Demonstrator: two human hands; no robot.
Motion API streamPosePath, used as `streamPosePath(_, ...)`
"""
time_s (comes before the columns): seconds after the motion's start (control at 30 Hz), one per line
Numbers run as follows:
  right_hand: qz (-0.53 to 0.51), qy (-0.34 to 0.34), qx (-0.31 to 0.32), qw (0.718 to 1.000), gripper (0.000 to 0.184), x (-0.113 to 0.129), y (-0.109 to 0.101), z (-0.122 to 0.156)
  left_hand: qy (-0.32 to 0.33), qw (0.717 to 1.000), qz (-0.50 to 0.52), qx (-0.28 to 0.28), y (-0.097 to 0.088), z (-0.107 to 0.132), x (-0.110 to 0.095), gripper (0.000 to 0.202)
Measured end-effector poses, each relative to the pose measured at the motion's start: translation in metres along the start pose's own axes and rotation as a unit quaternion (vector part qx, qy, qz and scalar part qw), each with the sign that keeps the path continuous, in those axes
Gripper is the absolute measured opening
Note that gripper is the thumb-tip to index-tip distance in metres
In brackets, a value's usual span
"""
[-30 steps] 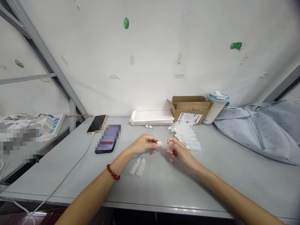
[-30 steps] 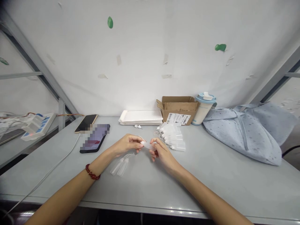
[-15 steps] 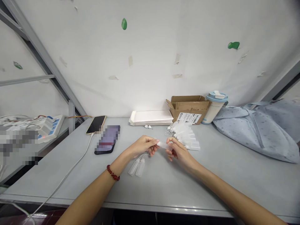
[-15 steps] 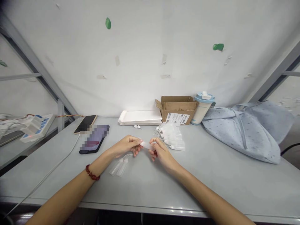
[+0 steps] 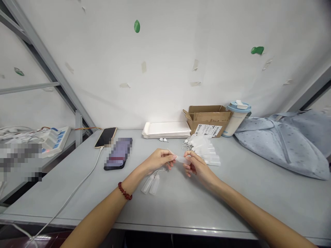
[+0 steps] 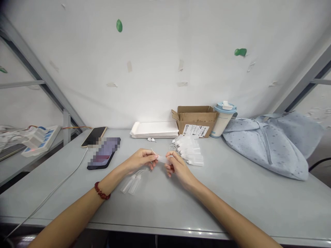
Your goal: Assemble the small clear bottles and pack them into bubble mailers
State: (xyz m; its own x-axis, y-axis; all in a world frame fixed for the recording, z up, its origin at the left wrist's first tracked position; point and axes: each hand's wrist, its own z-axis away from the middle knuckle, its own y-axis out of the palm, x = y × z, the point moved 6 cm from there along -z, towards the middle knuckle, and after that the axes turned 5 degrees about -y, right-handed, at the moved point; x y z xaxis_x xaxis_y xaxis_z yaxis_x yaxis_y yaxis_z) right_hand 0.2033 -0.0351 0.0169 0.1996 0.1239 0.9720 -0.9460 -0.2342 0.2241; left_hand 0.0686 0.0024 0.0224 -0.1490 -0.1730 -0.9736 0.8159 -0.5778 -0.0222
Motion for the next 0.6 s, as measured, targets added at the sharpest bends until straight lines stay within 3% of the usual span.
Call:
streamPosePath(0.17, 0.109, -0.061, -0.009, 0.992, 0.024, 0.004, -0.005, -0.002, 0.0, 1.0, 0.006, -0.01, -0.001, -0.001, 0.0, 0.037)
streamPosePath(0.3, 0.3, -0.171, -0.039, 0.938, 0.025, 0.013, -0.009, -0.001, -0.011, 1.0, 0.012, -0.021, -0.001, -0.001, 0.001, 0.038)
streamPosePath(0.4, 0.372, -0.2, -0.037, 0.906, 0.025, 0.016, -0.007, 0.002, -0.01, 1.0, -0.003, -0.021, -0.001, 0.0, 0.0, 0.039)
streamPosePath(0.6, 0.348, -0.164, -0.036, 0.922, 0.03, 0.014, -0.009, 0.0, 0.022, 1.0, -0.007, -0.019, 0.0, -0.001, -0.002, 0.031)
